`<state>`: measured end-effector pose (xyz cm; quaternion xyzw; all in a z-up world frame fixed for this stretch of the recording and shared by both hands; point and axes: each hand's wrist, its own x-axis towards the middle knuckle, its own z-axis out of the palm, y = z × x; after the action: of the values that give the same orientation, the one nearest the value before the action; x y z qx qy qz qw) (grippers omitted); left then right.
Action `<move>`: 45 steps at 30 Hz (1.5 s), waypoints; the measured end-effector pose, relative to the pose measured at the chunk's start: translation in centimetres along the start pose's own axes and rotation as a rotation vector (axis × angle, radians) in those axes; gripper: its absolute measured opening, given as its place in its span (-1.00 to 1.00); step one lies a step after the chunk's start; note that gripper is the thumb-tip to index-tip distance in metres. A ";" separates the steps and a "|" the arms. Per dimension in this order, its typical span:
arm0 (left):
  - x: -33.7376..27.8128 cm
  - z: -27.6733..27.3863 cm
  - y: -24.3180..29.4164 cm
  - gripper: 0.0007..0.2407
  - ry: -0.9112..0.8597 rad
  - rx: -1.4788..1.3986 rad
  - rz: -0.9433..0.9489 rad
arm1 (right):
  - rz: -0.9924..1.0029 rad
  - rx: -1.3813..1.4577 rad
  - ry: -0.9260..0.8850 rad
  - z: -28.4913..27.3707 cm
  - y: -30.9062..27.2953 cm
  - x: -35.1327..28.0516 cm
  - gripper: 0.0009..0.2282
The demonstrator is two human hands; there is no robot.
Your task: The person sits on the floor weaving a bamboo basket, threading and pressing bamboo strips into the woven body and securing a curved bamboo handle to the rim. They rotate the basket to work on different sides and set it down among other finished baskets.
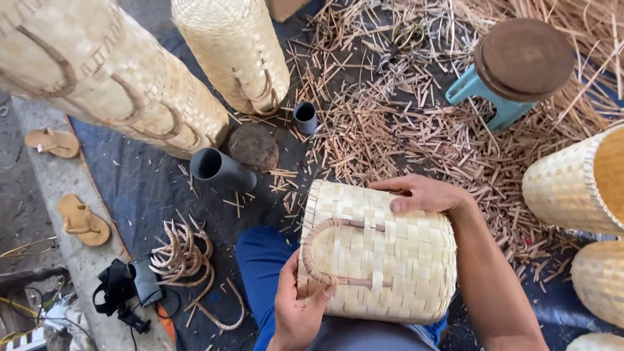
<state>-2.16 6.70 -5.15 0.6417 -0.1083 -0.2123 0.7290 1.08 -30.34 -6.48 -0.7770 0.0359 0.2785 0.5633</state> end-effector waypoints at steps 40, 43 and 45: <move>14.5 -8.0 5.7 -0.47 -0.458 0.098 0.100 | -0.393 0.204 0.334 5.6 -1.7 2.4 -0.24; 13.0 -8.1 7.0 -0.49 -0.391 0.236 0.177 | -0.405 0.245 0.341 6.1 -1.9 3.2 -0.24; 12.0 -8.1 7.7 -0.49 -0.369 0.354 0.265 | -0.382 0.256 0.354 6.3 -1.4 3.6 -0.24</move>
<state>13.31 9.20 -0.25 0.6898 -0.3574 -0.2062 0.5949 2.11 -23.27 -8.31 -0.7290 0.0215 0.0206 0.6839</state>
